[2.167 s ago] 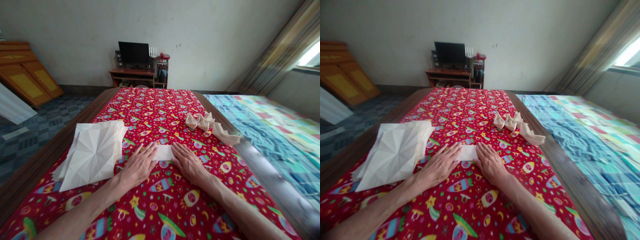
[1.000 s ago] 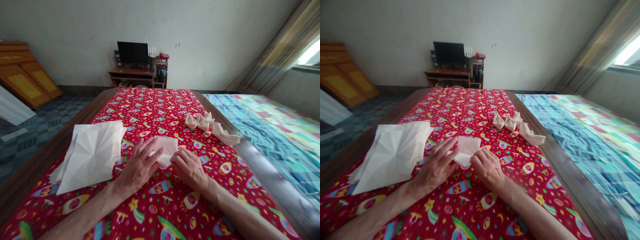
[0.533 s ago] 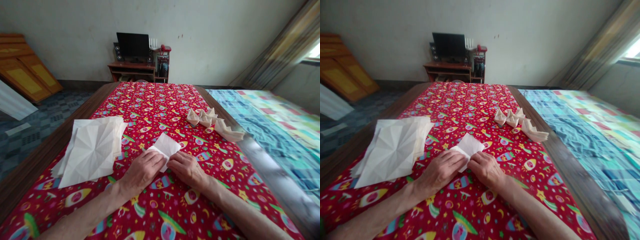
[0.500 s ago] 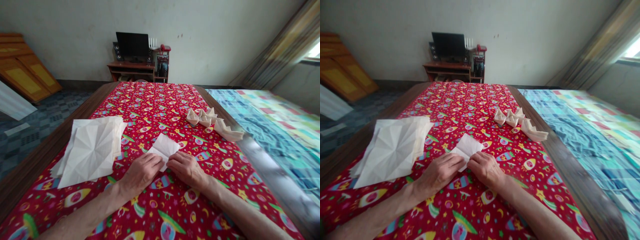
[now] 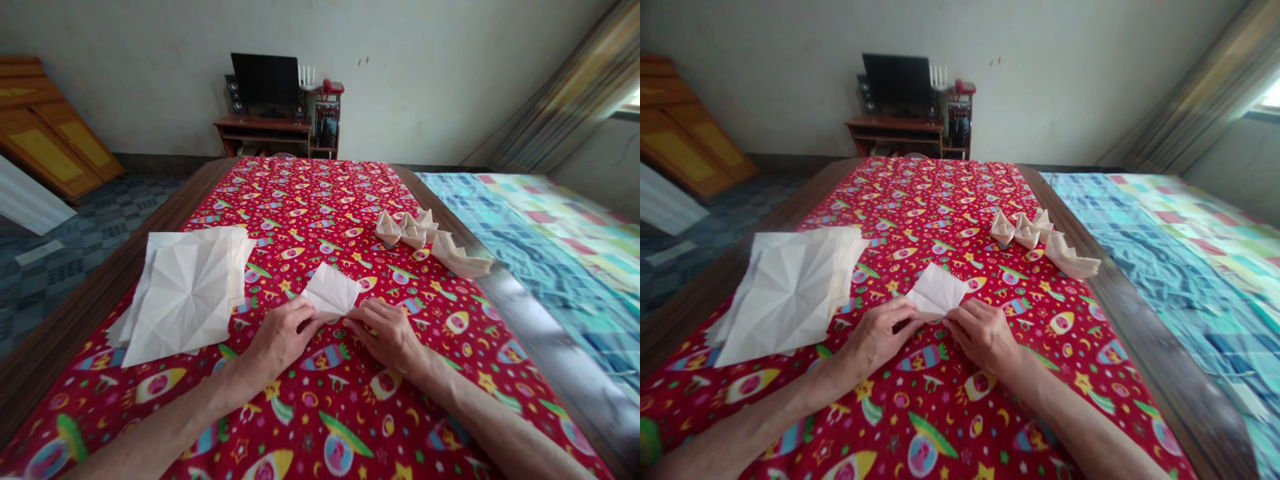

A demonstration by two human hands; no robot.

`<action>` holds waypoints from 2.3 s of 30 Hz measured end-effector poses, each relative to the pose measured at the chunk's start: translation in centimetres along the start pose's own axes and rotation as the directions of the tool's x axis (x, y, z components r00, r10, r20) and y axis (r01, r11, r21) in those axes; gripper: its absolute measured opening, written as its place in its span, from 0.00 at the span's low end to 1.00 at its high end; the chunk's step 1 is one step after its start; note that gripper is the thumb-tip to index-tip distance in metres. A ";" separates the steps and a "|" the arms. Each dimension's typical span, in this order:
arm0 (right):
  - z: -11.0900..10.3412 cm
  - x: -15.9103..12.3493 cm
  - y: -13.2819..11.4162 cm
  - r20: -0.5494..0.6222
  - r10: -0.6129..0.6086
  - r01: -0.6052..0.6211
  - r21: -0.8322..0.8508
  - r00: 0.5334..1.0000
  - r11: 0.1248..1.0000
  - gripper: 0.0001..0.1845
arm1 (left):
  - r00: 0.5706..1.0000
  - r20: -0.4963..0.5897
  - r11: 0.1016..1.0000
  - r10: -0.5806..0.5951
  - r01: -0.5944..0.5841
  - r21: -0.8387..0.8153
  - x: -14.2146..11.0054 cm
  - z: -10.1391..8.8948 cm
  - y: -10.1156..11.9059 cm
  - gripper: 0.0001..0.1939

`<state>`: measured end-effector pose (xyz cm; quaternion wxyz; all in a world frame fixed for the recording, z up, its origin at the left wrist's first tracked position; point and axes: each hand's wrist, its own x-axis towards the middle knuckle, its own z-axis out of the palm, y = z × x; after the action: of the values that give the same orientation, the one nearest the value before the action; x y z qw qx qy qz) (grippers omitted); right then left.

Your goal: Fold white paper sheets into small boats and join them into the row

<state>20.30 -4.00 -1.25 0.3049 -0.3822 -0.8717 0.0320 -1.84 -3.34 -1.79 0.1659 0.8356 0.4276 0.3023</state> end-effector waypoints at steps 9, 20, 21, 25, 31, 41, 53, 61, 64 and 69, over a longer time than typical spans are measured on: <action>-0.2 -0.3 -1.1 0.119 -0.298 0.315 -0.168 0.947 0.934 0.10 | 0.996 -0.002 0.996 -0.089 0.089 -0.020 0.7 0.2 -0.1 0.13; 0.2 -0.4 -1.0 0.144 -0.185 0.215 -0.240 0.972 0.947 0.11 | 0.993 -0.006 0.993 -0.114 0.114 0.007 1.2 0.0 -0.3 0.15; 0.2 -0.4 -1.0 0.146 -0.181 0.213 -0.239 0.972 0.947 0.11 | 0.994 -0.009 0.994 -0.112 0.112 0.005 1.2 0.1 -0.4 0.15; 0.0 -0.5 -1.1 0.168 -0.176 0.213 -0.236 0.970 0.948 0.11 | 0.994 -0.018 0.994 -0.112 0.112 -0.005 1.3 0.1 -0.5 0.14; -0.4 -0.4 -1.2 0.173 -0.162 0.200 -0.229 0.971 0.953 0.11 | 0.993 -0.018 0.993 -0.114 0.113 -0.037 1.4 0.2 -0.7 0.13; 0.1 -0.9 -1.0 0.182 -0.077 0.126 -0.278 0.980 0.952 0.10 | 0.992 -0.009 0.991 -0.126 0.125 -0.049 1.5 0.0 -0.6 0.14; 0.3 -1.4 -1.1 0.226 -0.133 0.205 -0.330 0.965 0.922 0.15 | 0.990 0.015 0.989 -0.137 0.138 -0.048 1.7 -0.1 -0.5 0.13; 0.3 -0.9 -1.2 0.197 -0.058 0.113 -0.281 0.979 0.953 0.11 | 0.990 0.031 0.989 -0.135 0.136 -0.053 1.8 -0.3 -0.5 0.14; 0.2 -0.8 -1.1 0.183 -0.031 0.079 -0.258 0.983 0.963 0.12 | 0.990 0.042 0.990 -0.135 0.137 -0.043 1.9 -0.4 -0.6 0.14; 0.1 -0.7 -1.2 0.143 -0.036 0.074 -0.269 0.989 0.960 0.12 | 0.990 0.045 0.989 -0.137 0.139 -0.053 2.0 -0.4 -0.7 0.14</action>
<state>19.87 -5.32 -1.38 0.1894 -0.3931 -0.8969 -0.0713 -1.62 -1.25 -1.14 0.2187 0.8051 0.4721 0.2847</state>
